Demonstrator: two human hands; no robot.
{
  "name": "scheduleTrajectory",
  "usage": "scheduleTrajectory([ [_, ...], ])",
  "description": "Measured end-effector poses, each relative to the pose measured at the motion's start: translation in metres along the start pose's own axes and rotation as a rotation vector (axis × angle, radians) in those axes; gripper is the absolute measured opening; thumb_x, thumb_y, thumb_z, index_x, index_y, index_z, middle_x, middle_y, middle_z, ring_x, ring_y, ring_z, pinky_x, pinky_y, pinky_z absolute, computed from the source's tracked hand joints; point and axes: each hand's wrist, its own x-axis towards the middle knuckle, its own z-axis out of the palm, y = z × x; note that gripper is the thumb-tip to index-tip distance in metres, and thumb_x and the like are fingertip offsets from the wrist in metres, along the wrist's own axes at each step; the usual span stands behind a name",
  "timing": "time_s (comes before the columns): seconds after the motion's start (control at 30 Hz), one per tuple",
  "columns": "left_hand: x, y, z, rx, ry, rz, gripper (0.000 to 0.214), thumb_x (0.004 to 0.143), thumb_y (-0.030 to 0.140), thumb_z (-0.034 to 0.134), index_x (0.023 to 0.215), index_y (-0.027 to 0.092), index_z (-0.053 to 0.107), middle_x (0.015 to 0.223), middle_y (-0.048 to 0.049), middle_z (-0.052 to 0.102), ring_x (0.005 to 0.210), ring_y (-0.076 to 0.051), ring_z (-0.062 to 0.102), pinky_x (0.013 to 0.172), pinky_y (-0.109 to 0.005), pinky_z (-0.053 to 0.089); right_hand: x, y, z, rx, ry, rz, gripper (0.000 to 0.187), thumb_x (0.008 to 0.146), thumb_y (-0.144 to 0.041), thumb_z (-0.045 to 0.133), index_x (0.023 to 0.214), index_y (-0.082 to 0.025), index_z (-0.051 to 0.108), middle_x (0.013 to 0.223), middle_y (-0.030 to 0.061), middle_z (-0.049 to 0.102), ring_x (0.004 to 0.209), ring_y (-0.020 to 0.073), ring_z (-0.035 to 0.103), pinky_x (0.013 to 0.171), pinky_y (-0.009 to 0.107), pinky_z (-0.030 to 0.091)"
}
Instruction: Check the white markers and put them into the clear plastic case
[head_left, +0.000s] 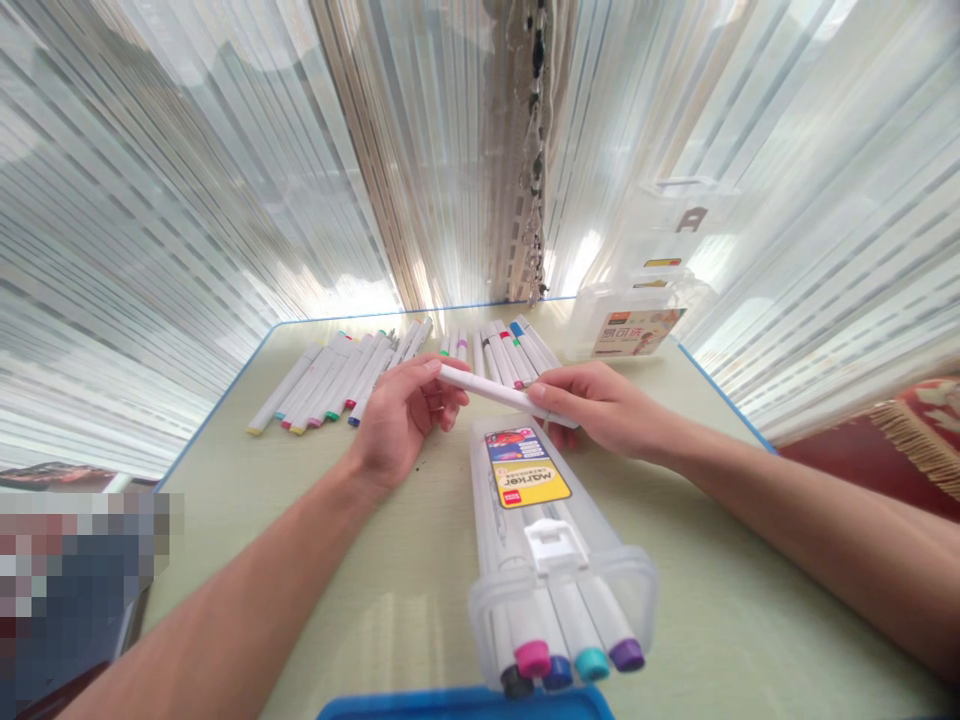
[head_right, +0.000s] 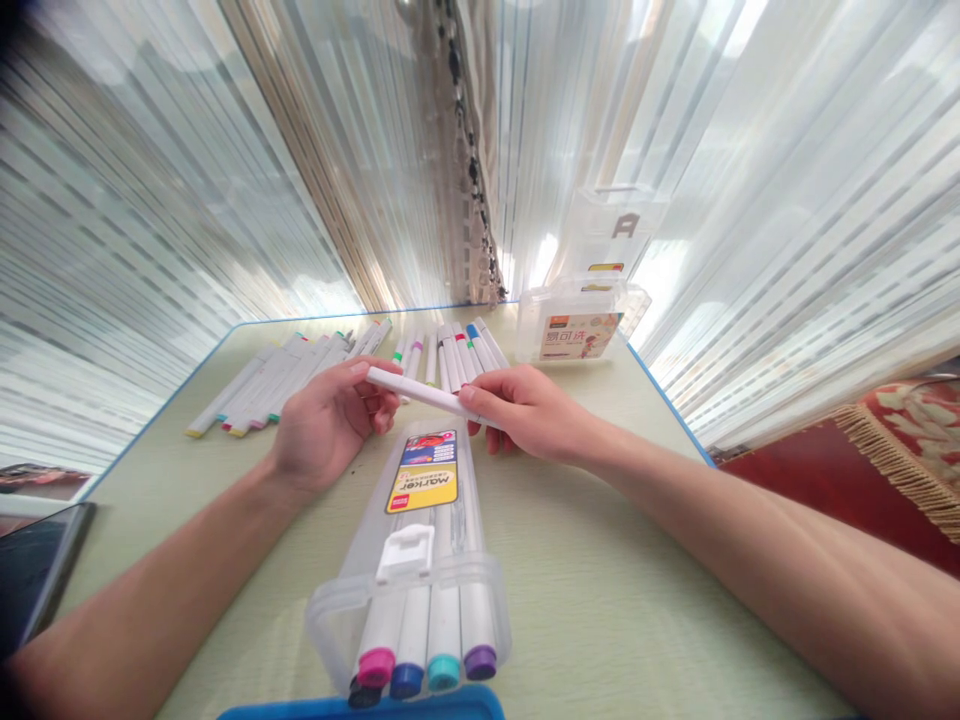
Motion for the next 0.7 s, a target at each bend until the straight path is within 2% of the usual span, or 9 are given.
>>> scheduleTrajectory([
  [0.7,0.0012,0.0008,-0.0004,0.014,-0.007,0.001,0.026,0.077,0.034,0.066,0.086,0.011,0.075,0.062,-0.0045,0.065,0.052,-0.012,0.053,0.047,-0.022,0.04,0.0004,0.0022,-0.0008,-0.005,-0.006,0.011,0.039,0.097,-0.047,0.052,0.075,-0.017,0.063,0.058,-0.0003,0.06,0.05,0.0106,0.057,0.047,0.022,0.042],
])
